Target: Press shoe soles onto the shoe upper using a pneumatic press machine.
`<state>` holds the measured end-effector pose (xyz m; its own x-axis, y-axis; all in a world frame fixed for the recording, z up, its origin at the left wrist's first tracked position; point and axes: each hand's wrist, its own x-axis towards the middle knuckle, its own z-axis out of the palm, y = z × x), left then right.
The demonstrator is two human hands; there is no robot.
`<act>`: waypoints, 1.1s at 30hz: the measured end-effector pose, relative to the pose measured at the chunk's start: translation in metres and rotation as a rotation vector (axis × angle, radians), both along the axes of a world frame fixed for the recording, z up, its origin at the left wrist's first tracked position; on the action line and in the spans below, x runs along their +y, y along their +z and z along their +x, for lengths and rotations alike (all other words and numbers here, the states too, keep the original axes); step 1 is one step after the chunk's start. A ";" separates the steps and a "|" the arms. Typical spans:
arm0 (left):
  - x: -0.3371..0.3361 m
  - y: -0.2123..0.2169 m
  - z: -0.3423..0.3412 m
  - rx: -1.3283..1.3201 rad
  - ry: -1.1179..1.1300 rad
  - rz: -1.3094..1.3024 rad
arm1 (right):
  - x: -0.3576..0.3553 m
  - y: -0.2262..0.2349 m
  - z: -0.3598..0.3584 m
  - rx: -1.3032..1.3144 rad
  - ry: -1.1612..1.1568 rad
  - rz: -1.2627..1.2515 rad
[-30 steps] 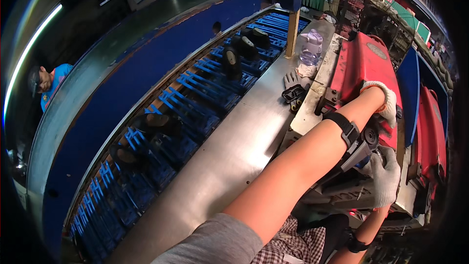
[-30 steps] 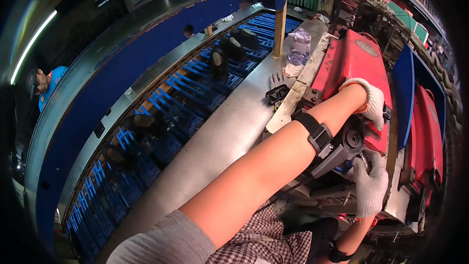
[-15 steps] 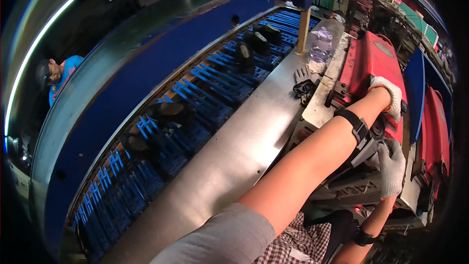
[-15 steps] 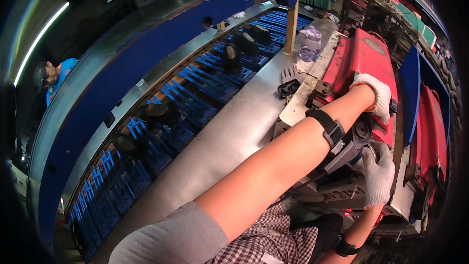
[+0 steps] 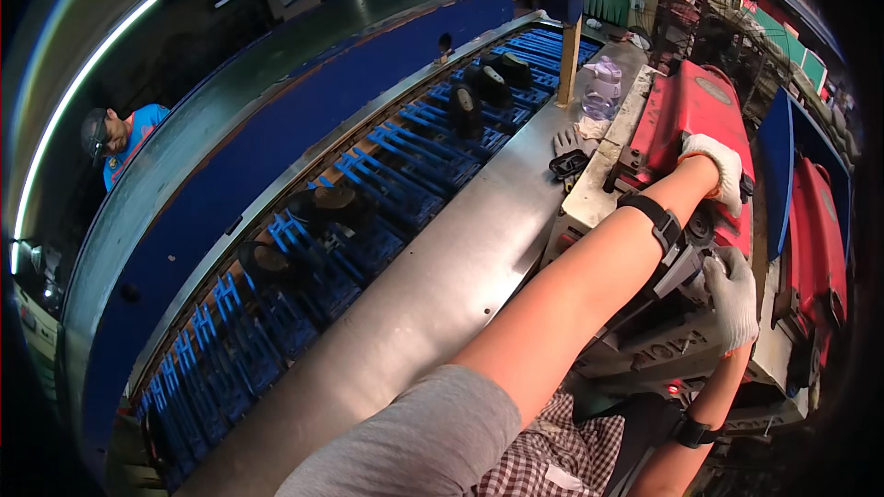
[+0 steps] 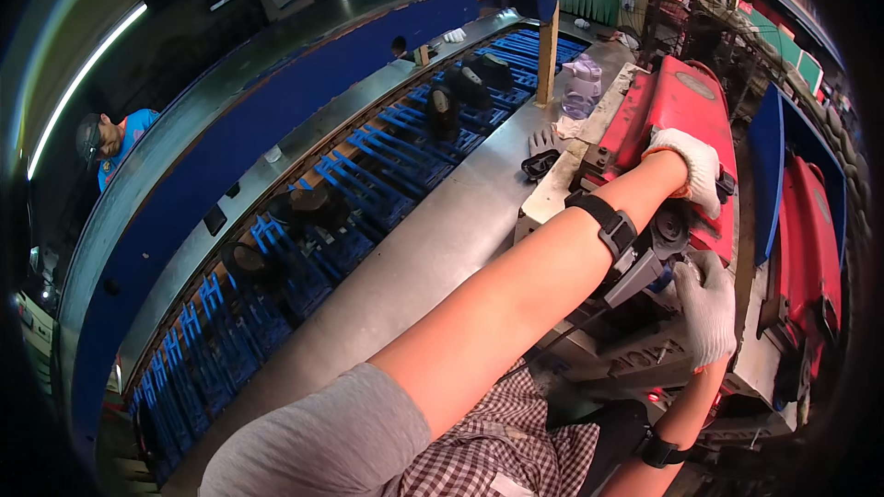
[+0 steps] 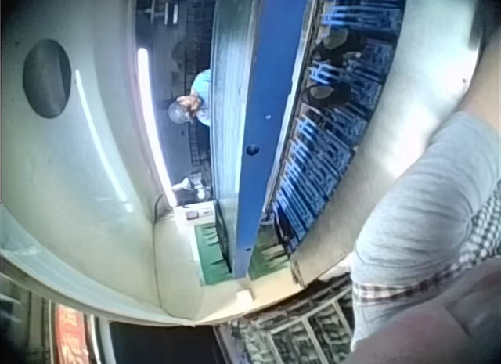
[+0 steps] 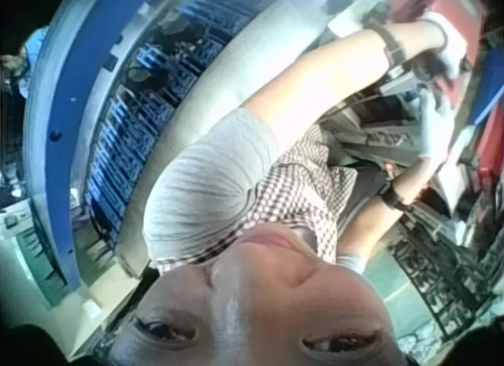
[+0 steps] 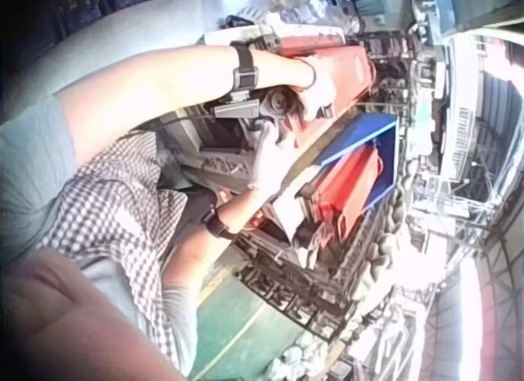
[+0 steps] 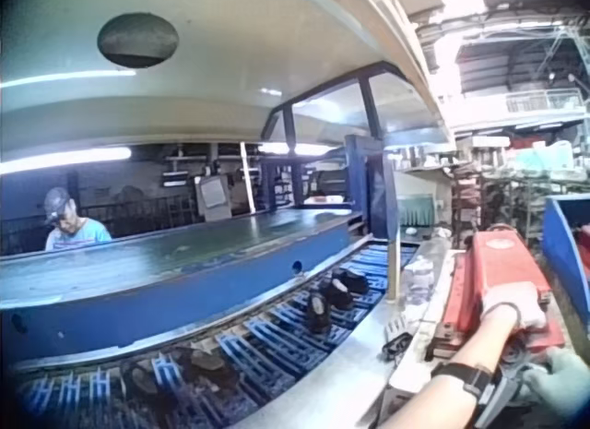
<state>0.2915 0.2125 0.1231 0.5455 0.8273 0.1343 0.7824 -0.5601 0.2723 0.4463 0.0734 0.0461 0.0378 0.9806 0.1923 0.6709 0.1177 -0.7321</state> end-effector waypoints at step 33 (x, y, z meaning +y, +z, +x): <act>-0.017 0.001 -0.003 -0.022 0.064 0.059 | 0.010 0.011 -0.003 0.086 0.114 -0.263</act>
